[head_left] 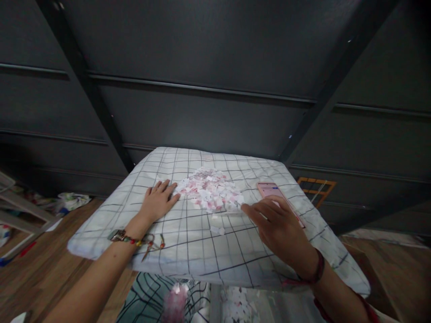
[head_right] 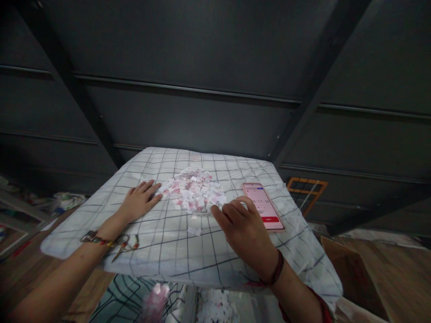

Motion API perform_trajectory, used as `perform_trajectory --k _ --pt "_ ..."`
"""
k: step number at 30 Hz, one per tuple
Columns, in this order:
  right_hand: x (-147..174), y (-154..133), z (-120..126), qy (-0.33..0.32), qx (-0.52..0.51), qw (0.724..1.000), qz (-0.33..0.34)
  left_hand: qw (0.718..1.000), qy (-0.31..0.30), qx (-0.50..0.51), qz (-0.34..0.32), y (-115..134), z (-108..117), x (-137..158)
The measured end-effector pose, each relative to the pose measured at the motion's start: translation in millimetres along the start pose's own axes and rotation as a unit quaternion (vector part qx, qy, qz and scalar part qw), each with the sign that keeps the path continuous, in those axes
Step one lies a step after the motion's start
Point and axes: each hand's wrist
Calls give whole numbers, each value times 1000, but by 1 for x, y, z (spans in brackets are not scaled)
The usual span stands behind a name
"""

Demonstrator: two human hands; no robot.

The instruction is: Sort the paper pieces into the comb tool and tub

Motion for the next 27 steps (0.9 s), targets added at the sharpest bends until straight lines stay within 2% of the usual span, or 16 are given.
perform_trajectory --k 4,13,22,27 --pt "6 5 11 -31 1 1000 2 1000 -4 7 -2 0 0 0" --pt "22 7 32 -58 -2 998 -1 1000 -4 11 0 0 -1 -1" --pt "30 14 21 -61 50 996 -36 1000 -12 11 7 2 1 -1" --pt "32 17 18 -56 46 997 -41 1000 -2 -2 -2 -1 -2 -2"
Point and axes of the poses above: each hand's wrist, its own x-axis away from the middle knuckle, its own z-axis out of the back of the hand, y = z × x, and after that the axes turned 2 degrees about x, right-handed
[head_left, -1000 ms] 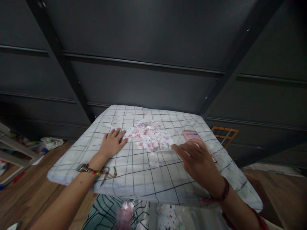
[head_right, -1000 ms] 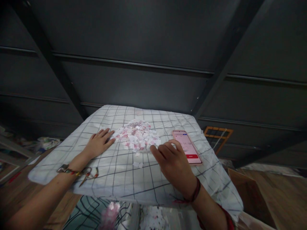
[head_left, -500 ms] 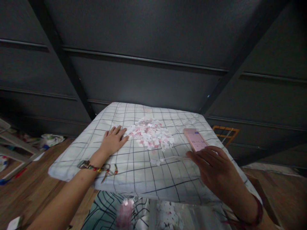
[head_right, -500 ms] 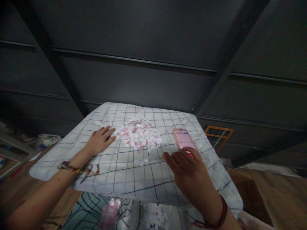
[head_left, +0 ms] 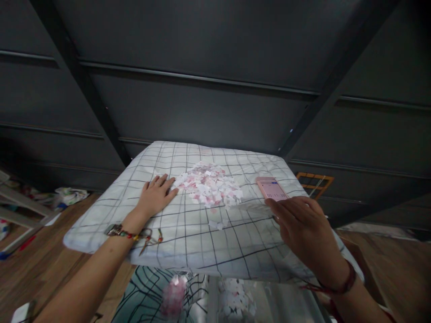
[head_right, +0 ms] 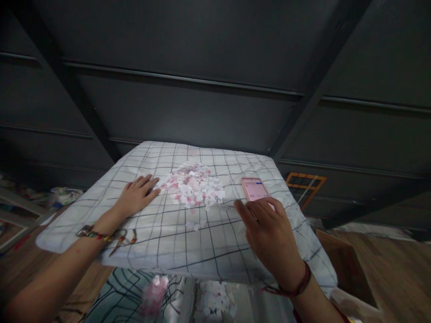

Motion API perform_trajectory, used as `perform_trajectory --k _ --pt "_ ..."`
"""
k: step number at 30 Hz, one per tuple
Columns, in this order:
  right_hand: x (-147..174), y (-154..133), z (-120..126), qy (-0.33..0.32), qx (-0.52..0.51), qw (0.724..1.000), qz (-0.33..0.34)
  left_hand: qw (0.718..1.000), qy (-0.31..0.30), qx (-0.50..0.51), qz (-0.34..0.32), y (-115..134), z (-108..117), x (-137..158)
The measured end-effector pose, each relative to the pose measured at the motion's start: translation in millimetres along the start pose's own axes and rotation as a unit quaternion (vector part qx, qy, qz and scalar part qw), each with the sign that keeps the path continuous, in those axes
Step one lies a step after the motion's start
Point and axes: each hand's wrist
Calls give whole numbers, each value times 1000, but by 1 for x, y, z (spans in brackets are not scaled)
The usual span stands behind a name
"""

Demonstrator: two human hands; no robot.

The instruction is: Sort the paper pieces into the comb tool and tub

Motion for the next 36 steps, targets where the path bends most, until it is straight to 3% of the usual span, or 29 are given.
perform_trajectory --k 6,16,36 --pt "0 -5 9 9 -47 999 10 1000 9 -1 -7 -1 -1 -1" --pt "3 -7 22 -3 -42 999 33 1000 -3 -8 -1 2 2 1" --pt "-16 -16 15 16 -50 998 36 1000 -10 -7 1 2 2 0"
Point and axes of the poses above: each hand's wrist, its own x-axis away from the middle knuckle, its own z-axis out of the back of the hand, y = z × x, and after that the axes turned 2 degrees about x, right-handed
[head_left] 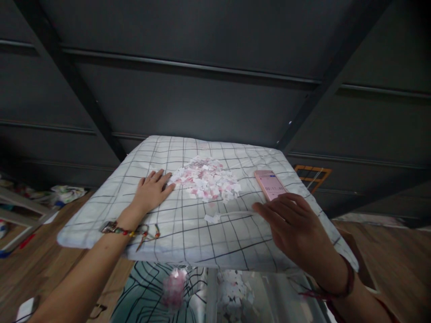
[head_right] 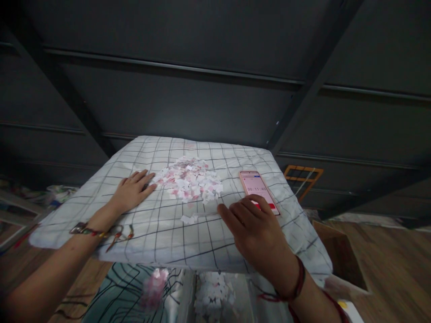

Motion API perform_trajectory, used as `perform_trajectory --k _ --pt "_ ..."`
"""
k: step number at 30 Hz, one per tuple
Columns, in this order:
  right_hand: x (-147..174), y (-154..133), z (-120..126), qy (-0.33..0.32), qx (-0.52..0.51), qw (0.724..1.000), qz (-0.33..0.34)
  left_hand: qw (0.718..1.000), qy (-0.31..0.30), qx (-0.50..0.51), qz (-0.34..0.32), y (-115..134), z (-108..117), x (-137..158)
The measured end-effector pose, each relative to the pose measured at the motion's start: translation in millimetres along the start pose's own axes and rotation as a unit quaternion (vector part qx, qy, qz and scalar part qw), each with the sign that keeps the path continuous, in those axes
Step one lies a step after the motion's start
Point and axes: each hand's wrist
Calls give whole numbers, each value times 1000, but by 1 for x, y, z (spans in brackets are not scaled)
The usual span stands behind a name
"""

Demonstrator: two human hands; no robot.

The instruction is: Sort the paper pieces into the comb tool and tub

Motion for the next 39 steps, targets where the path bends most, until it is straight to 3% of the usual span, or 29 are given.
perform_trajectory --k 19,39 --pt "4 4 5 -12 17 1000 -3 1000 -14 5 1 1 3 0" --pt "11 -11 10 4 -42 999 -2 1000 11 9 -4 1 0 0"
Point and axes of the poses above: each hand's wrist, its own x-axis away from the middle knuckle, its own z-axis out of the back of the hand, y = z × x, and after that the axes turned 2 degrees about x, right-handed
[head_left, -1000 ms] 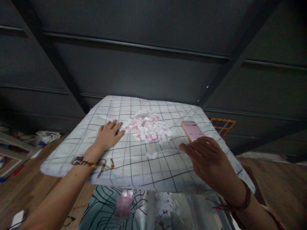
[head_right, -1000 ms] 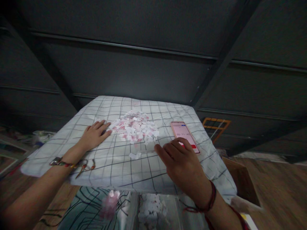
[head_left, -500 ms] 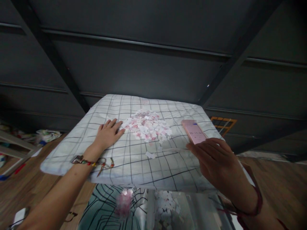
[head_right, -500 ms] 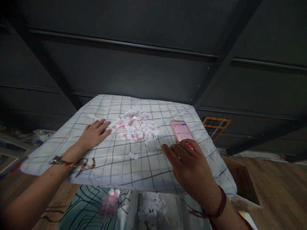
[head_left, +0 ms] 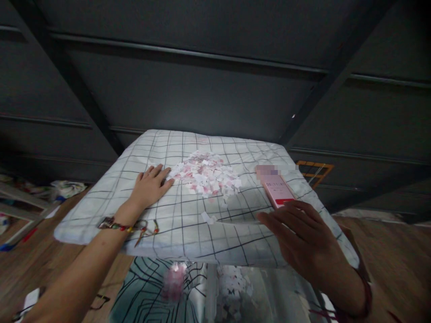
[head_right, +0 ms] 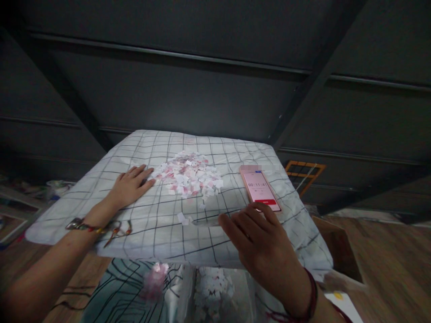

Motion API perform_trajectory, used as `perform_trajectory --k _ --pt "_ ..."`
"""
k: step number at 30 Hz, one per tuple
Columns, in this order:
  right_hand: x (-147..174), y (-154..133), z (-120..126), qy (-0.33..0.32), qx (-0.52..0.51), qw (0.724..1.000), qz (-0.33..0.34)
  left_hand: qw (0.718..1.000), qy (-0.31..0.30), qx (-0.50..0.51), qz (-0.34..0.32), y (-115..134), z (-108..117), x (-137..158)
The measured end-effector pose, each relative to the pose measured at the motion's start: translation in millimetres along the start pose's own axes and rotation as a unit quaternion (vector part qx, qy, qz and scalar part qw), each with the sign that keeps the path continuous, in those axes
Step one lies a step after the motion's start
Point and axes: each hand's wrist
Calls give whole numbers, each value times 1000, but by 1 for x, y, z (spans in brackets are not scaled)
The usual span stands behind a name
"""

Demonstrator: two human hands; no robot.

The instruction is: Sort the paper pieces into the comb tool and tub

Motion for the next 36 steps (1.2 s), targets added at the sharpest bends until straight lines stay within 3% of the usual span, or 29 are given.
perform_trajectory --k 12,22,36 --pt "-5 3 -6 5 5 1000 -1 1000 -4 3 -1 -1 -1 -1" --pt "6 12 3 -46 42 998 -7 1000 -4 10 -10 -2 0 0" --pt "2 10 1 -34 46 998 -3 1000 -6 4 -5 2 2 0"
Point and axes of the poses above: each hand's wrist, its own x-axis away from the middle knuckle, its own z-axis out of the back of the hand, y = z × x, and after that the axes turned 2 degrees about x, right-handed
